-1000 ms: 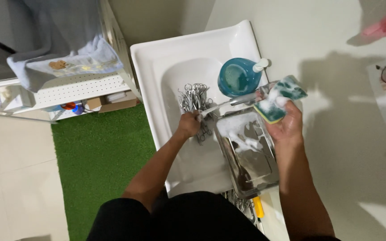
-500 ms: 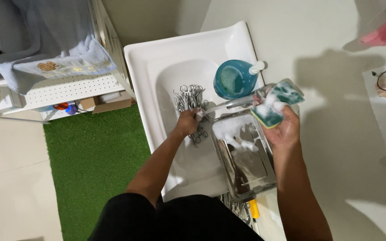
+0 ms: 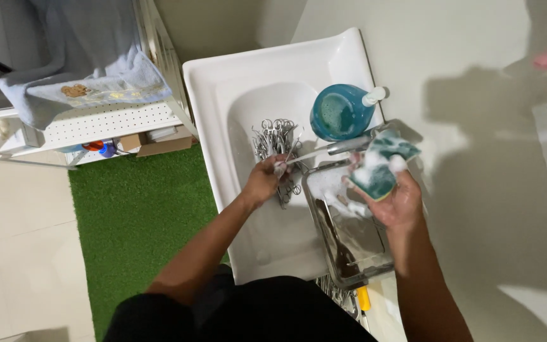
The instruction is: The person scrubs a metal tray with a soapy sponge and rinses it under running water. They then rinse a bundle of metal scissors and other utensils in the sink and place them into the tray.
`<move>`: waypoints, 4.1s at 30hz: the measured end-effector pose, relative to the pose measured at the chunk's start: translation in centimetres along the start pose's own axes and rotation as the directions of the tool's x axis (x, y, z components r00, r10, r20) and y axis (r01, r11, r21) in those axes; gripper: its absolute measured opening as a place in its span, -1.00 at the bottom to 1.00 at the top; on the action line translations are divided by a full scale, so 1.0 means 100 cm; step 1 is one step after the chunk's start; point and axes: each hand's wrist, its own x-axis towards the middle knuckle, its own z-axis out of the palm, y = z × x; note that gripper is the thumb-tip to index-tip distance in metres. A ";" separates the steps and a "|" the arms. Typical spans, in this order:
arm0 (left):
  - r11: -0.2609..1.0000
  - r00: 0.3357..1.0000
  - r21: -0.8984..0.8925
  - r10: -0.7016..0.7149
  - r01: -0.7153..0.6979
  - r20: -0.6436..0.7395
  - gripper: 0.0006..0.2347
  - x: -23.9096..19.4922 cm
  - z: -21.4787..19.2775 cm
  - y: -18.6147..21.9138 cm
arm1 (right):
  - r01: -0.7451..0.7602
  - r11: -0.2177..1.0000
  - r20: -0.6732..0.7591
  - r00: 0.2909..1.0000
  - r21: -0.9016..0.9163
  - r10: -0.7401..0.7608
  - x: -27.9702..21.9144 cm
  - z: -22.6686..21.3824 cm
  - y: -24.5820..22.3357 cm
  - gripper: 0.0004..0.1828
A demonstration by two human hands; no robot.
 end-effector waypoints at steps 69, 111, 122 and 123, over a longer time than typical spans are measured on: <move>0.969 0.962 0.037 0.239 -0.245 0.130 -0.77 -0.177 0.070 0.118 | 0.637 -0.345 0.690 0.722 -0.689 -0.046 -0.016 0.145 -0.038 -0.67; 0.760 0.905 0.497 0.395 -0.419 0.159 -0.81 -0.159 0.059 0.143 | 0.026 1.000 0.399 0.917 -0.008 -0.021 -0.017 0.143 0.003 -0.31; 0.996 0.994 0.003 -0.091 0.091 0.058 -0.74 -0.142 0.064 0.130 | 0.364 0.436 0.472 0.866 -0.823 0.168 -0.042 0.121 0.045 -0.29; 0.969 0.973 -0.192 -0.120 0.158 0.195 -0.70 -0.133 0.057 0.113 | 0.476 0.138 0.496 0.845 -0.868 0.202 -0.041 0.125 0.045 -0.24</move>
